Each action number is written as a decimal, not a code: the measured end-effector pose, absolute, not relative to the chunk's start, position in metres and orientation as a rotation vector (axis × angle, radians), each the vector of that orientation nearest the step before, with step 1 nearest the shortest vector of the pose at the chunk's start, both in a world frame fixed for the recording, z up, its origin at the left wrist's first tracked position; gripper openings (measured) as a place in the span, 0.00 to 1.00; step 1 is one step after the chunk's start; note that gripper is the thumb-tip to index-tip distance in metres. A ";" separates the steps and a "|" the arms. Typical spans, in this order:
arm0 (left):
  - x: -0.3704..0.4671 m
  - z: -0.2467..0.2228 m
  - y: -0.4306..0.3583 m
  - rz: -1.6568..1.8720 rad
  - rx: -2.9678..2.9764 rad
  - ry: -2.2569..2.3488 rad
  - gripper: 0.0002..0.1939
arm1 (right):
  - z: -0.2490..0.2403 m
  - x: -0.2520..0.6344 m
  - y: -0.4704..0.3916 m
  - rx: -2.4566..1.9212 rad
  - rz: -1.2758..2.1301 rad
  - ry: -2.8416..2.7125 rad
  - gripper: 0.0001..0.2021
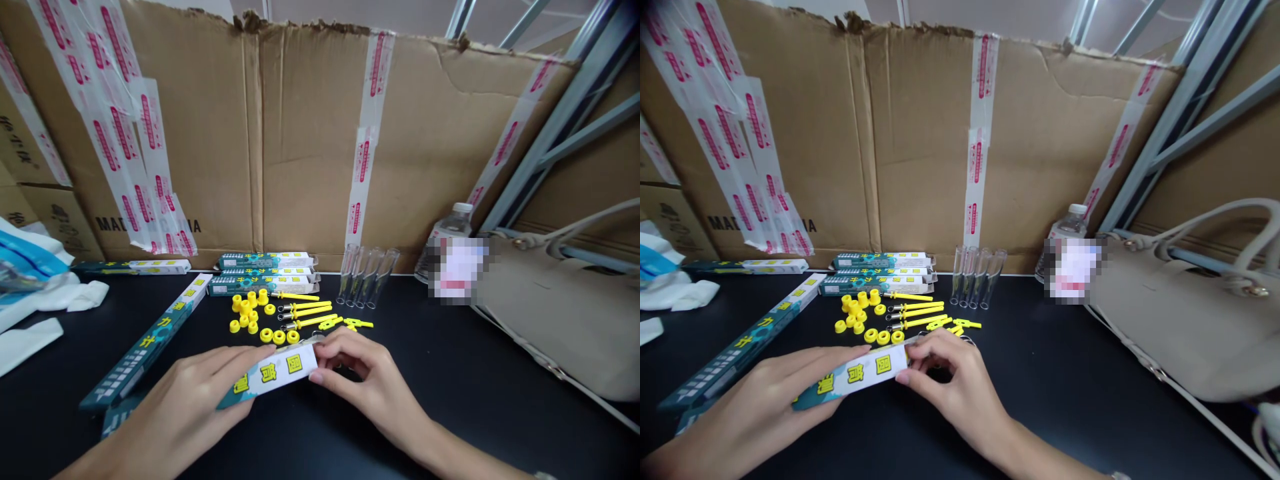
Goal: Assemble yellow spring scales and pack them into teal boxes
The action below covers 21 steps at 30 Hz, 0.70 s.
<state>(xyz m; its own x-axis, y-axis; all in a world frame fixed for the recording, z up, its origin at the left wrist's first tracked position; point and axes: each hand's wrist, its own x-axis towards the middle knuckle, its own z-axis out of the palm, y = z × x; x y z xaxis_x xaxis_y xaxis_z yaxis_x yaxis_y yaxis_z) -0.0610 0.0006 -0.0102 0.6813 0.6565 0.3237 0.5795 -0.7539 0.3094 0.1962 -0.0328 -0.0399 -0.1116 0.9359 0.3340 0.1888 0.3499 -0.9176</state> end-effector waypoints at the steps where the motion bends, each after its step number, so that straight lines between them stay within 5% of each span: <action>1: -0.061 -0.009 0.000 0.644 2.736 0.989 0.26 | -0.039 0.196 -0.033 -1.068 0.830 -1.608 0.07; 5: -0.061 -0.009 0.001 0.724 2.800 0.965 0.27 | -0.039 0.196 -0.033 -1.187 0.648 -1.661 0.10; 11: -0.063 -0.015 0.002 0.743 2.791 1.000 0.28 | -0.041 0.199 -0.030 -1.225 0.725 -1.570 0.28; 21: -0.065 -0.023 0.004 0.760 2.733 1.043 0.28 | -0.034 0.206 -0.030 -1.027 0.689 -1.766 0.15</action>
<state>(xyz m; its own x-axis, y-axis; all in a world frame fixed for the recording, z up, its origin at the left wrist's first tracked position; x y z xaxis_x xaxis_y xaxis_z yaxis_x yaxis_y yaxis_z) -0.0654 0.0044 -0.0227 0.6366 0.6521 0.4117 0.5921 -0.7554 0.2808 0.2062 -0.0303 -0.0343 -0.2001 0.8721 0.4465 0.3389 0.4892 -0.8036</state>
